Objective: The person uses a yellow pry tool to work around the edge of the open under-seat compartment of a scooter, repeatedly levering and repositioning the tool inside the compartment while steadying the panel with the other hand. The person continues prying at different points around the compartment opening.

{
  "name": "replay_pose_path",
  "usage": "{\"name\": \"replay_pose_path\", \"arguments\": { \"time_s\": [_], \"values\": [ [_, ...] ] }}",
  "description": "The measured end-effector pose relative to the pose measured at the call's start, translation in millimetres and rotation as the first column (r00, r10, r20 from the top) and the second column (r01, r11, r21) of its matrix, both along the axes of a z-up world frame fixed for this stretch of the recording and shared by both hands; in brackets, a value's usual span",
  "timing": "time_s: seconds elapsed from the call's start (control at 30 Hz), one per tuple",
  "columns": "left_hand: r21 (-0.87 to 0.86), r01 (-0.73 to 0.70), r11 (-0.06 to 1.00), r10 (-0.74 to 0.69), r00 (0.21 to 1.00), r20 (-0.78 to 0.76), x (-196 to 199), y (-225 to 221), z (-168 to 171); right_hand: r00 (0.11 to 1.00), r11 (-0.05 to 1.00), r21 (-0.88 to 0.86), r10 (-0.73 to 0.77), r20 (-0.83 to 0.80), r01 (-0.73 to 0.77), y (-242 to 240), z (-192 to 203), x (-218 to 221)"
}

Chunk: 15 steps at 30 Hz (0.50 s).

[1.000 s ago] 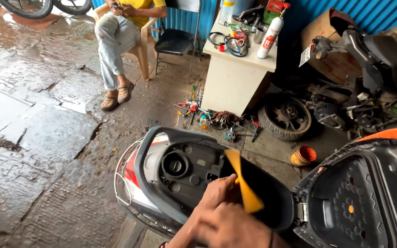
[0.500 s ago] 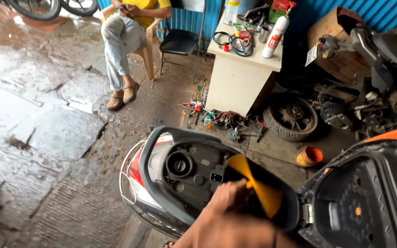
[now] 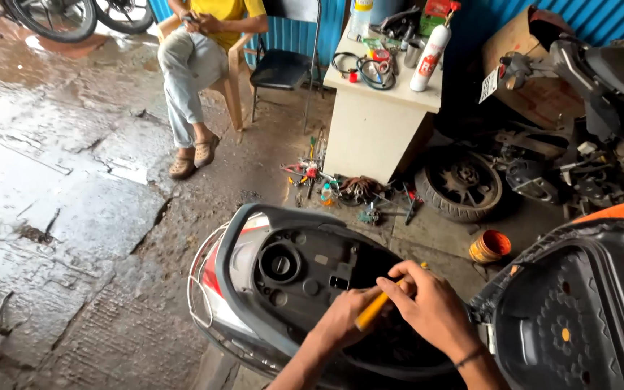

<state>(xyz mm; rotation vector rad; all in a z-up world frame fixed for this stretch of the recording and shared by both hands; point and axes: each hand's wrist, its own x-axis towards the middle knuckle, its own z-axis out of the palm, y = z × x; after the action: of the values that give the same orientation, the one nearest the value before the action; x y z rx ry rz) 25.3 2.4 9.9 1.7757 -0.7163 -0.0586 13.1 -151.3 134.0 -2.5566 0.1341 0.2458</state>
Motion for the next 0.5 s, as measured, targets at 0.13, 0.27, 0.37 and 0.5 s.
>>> {"name": "replay_pose_path", "arguments": {
  "time_s": [0.13, 0.27, 0.37, 0.5],
  "values": [
    [-0.028, -0.020, 0.999, 0.018, 0.998, -0.059, 14.0, -14.4, 11.5, 0.940, 0.960, 0.278, -0.087, 0.329, -0.009, -19.2, -16.1, 6.3],
    [-0.008, -0.054, 0.998, 0.055, 0.997, 0.058, 54.0, -29.4, 14.3, 0.941, 0.930, 0.368, -0.122, 0.314, -0.002, -20.7, -12.4, 34.9],
    [-0.097, -0.099, 0.990, 0.103, 0.994, 0.044, 83.5, -39.4, -2.6, 0.980, 0.976, 0.179, -0.147, 0.133, 0.122, -16.5, -27.6, 60.5],
    [-0.025, -0.190, 0.981, 0.190, 0.982, -0.005, 118.7, -50.1, -34.1, 0.918, 0.991, 0.129, -0.089, 0.387, 0.041, -16.4, -68.9, 96.0]
  ]
}}
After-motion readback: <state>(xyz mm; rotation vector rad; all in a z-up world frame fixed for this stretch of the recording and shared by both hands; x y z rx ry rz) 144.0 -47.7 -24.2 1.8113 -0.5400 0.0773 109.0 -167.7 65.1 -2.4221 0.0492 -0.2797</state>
